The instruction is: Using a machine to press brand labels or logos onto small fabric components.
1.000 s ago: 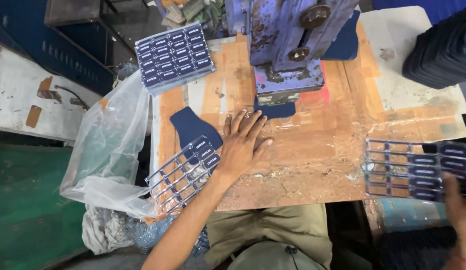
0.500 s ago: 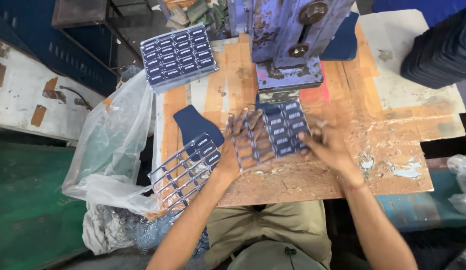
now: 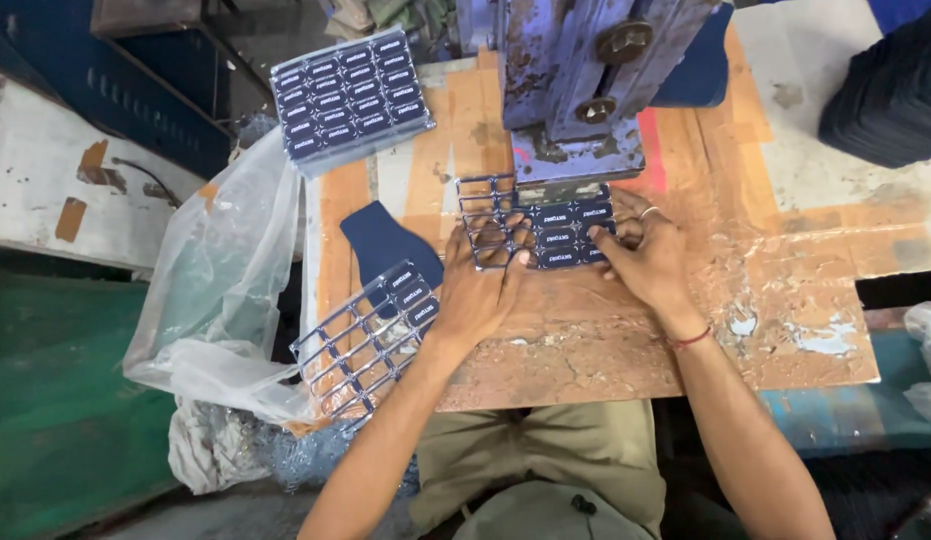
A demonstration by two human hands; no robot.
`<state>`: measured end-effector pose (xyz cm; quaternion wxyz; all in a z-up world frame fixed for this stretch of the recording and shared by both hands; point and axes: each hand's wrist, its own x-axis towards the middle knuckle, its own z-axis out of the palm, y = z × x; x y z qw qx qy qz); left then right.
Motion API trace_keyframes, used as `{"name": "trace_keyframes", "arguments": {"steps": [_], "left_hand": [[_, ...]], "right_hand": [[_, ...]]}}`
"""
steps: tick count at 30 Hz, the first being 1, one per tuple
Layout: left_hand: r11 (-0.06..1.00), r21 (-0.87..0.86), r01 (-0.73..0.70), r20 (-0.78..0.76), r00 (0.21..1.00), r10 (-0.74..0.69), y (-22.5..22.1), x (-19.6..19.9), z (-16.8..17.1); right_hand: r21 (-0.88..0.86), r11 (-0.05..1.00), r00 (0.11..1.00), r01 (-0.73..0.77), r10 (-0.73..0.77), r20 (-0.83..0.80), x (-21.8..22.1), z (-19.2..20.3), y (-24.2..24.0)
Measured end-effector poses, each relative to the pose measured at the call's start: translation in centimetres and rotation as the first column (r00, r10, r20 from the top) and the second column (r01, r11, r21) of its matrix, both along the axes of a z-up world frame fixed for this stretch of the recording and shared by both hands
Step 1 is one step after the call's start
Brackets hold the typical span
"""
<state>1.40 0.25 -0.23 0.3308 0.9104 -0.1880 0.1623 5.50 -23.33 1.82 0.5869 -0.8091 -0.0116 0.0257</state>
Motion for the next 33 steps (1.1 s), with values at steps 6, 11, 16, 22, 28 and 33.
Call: {"name": "trace_keyframes", "arguments": {"steps": [6, 11, 16, 22, 28, 33], "left_hand": [[1.0, 0.01, -0.021, -0.018, 1.0, 0.021, -0.1, 0.5, 0.2], [1.0, 0.016, -0.022, -0.045, 0.999, 0.023, -0.2, 0.5, 0.1], [1.0, 0.019, -0.014, -0.021, 1.0, 0.014, -0.2, 0.4, 0.4], [0.999, 0.037, -0.011, -0.035, 0.999, 0.013, 0.0, 0.5, 0.3], [0.94, 0.273, -0.205, -0.053, 0.972, 0.228, 5.3, -1.9, 3.0], [0.785, 0.264, -0.561, -0.236, 0.751, 0.616, 16.6, -4.2, 3.7]], "right_hand": [[-0.048, 0.999, 0.999, 0.015, -0.013, 0.032, 0.0, 0.7, 0.2], [-0.036, 0.999, 0.999, 0.029, -0.029, 0.016, 0.0, 0.6, 0.2], [0.016, 1.0, 0.999, 0.018, -0.019, 0.03, 0.0, 0.2, 0.1], [-0.075, 0.997, 0.999, 0.025, -0.022, 0.037, -0.1, 0.8, 0.2], [-0.241, 0.966, 0.995, -0.096, 0.1, 0.002, -2.8, 1.8, -1.9], [-0.139, 0.989, 0.995, 0.048, -0.035, 0.094, -7.8, -1.2, -5.6]]}}
